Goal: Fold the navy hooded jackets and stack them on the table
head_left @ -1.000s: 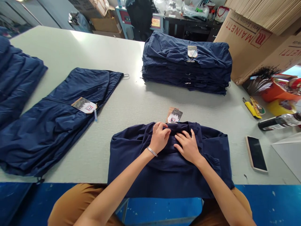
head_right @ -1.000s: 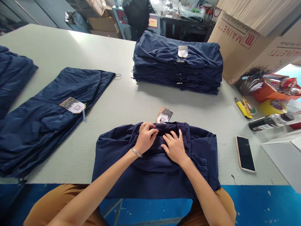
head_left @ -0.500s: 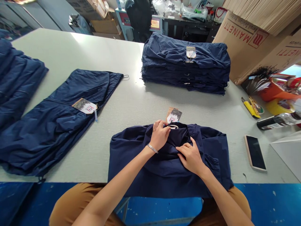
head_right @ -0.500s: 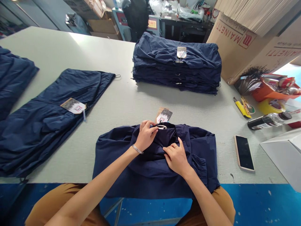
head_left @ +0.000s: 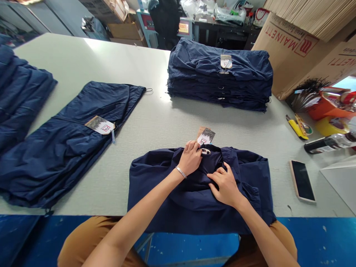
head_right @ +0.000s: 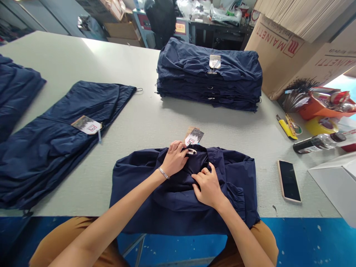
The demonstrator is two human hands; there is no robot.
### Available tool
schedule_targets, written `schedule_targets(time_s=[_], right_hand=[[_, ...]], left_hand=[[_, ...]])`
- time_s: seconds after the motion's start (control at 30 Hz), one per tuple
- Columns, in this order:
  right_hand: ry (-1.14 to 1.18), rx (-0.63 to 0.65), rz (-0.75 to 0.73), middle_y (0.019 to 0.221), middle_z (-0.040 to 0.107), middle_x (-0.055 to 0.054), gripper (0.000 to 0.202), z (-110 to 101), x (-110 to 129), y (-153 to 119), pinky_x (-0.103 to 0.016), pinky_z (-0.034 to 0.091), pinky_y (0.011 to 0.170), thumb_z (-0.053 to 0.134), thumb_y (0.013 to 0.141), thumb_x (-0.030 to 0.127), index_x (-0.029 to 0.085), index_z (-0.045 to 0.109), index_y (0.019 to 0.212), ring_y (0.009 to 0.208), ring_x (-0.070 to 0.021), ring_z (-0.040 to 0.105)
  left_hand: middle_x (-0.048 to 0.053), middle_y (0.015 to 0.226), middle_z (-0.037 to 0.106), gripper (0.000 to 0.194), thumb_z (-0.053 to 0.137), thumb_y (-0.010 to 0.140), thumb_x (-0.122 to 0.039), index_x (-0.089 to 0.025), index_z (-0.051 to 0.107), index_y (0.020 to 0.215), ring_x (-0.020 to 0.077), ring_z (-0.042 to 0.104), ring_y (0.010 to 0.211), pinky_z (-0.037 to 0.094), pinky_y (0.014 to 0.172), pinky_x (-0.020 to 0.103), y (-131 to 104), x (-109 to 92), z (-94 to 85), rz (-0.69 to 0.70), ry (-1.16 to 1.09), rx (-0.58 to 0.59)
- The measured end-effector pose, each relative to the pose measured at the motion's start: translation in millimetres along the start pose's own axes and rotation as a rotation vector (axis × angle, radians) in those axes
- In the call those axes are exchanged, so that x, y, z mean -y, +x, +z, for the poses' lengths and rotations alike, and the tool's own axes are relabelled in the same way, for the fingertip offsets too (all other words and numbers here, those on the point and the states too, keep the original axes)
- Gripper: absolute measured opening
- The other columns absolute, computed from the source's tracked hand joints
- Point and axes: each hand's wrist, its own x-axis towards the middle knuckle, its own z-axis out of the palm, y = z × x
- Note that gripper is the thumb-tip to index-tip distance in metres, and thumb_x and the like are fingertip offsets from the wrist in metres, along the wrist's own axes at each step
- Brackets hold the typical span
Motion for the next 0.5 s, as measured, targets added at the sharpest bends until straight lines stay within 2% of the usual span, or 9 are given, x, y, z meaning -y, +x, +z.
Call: schedule_targets(time_s=[0.2, 0.37, 0.5], right_hand=[[0.0, -0.01, 0.002, 0.089, 0.075, -0.004, 0.024, 0, 1, 0, -0.056, 0.022, 0.119, 0.061, 0.087, 0.022, 0.022, 0.072, 0.108, 0.093, -0.0231, 0.06], [-0.019, -0.013, -0.01, 0.089, 0.074, -0.004, 0.024, 0, 1, -1, -0.056, 0.02, 0.12, 0.061, 0.087, 0.023, 0.022, 0.072, 0.108, 0.093, -0.0228, 0.06], [-0.032, -0.018, -0.02, 0.09, 0.074, -0.004, 0.024, 0, 1, -3, -0.058, 0.02, 0.119, 0.061, 0.088, 0.022, 0.022, 0.071, 0.109, 0.093, -0.0231, 0.06]], left_hand=[[0.014, 0.12, 0.06, 0.024, 0.048, 0.092, -0.016, -0.018, 0.069, 0.104, 0.0289, 0.045, 0.129, 0.035, 0.116, 0.049, 4, 0, 6.4, 0.051, 0.041, -0.006], [0.012, 0.111, 0.063, 0.025, 0.046, 0.095, -0.016, -0.019, 0.07, 0.097, 0.0274, 0.049, 0.124, 0.038, 0.113, 0.047, 7, 2, 15.5, 0.061, 0.021, -0.015], [0.011, 0.105, 0.062, 0.023, 0.05, 0.092, -0.014, -0.019, 0.071, 0.084, 0.0277, 0.05, 0.116, 0.044, 0.105, 0.047, 11, 8, 14.8, 0.043, -0.004, -0.032]])
